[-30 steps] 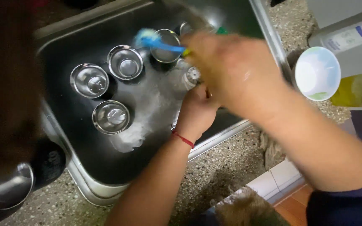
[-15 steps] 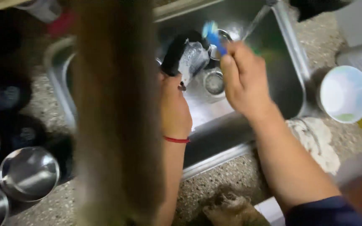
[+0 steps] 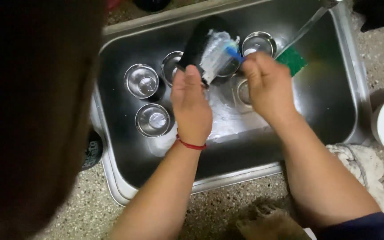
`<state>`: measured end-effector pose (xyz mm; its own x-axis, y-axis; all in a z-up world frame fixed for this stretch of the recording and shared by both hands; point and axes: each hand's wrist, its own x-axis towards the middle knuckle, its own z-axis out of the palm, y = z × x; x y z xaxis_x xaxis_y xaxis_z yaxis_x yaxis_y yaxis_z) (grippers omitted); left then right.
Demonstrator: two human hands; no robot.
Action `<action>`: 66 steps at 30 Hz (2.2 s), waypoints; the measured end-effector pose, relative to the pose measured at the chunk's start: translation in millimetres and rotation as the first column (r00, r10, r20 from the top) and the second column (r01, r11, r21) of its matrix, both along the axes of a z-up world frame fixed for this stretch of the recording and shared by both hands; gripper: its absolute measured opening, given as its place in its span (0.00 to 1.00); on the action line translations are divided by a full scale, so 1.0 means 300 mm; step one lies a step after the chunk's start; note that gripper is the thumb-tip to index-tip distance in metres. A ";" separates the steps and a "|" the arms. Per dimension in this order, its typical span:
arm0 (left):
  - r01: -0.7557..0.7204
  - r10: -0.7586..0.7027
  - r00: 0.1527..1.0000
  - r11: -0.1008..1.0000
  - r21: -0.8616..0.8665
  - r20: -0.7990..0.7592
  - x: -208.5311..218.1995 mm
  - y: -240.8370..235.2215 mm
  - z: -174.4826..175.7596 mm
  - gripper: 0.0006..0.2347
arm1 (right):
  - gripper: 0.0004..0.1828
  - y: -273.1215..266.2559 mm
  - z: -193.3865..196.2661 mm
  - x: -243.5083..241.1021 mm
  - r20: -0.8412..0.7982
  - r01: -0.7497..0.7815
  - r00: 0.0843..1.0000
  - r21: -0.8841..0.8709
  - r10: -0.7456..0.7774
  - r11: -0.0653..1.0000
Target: The person washes multiple stainless steel cups in a sink using a toothbrush and running water. They scrub the exterior and interior of each cup, rinse them, and place them aside. The process is repeated for several cups.
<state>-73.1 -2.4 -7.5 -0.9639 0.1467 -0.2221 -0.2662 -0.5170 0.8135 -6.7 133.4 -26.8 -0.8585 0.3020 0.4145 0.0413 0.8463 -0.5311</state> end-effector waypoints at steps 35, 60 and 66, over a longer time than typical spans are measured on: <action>0.026 -0.029 0.995 0.999 0.033 0.092 0.000 0.022 -0.118 0.10 | 0.10 -0.019 -0.058 0.041 0.103 0.105 0.987 0.192 -0.126 0.976; 0.118 -0.103 0.988 0.984 -0.136 0.113 -0.014 -0.026 -0.007 0.12 | 0.12 -0.032 0.008 0.024 0.132 0.056 0.991 -0.140 -0.038 0.989; 0.119 -0.107 0.992 0.966 -0.229 0.063 0.000 -0.013 0.039 0.10 | 0.12 -0.035 0.007 0.034 0.132 0.098 0.988 -0.086 -0.086 0.991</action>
<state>-73.1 -6.4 4.1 -0.9308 0.1933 -0.3102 -0.3554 -0.2804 0.8917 3.6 123.0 -24.7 -0.8694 0.4138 0.2700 0.1891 0.7835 -0.5919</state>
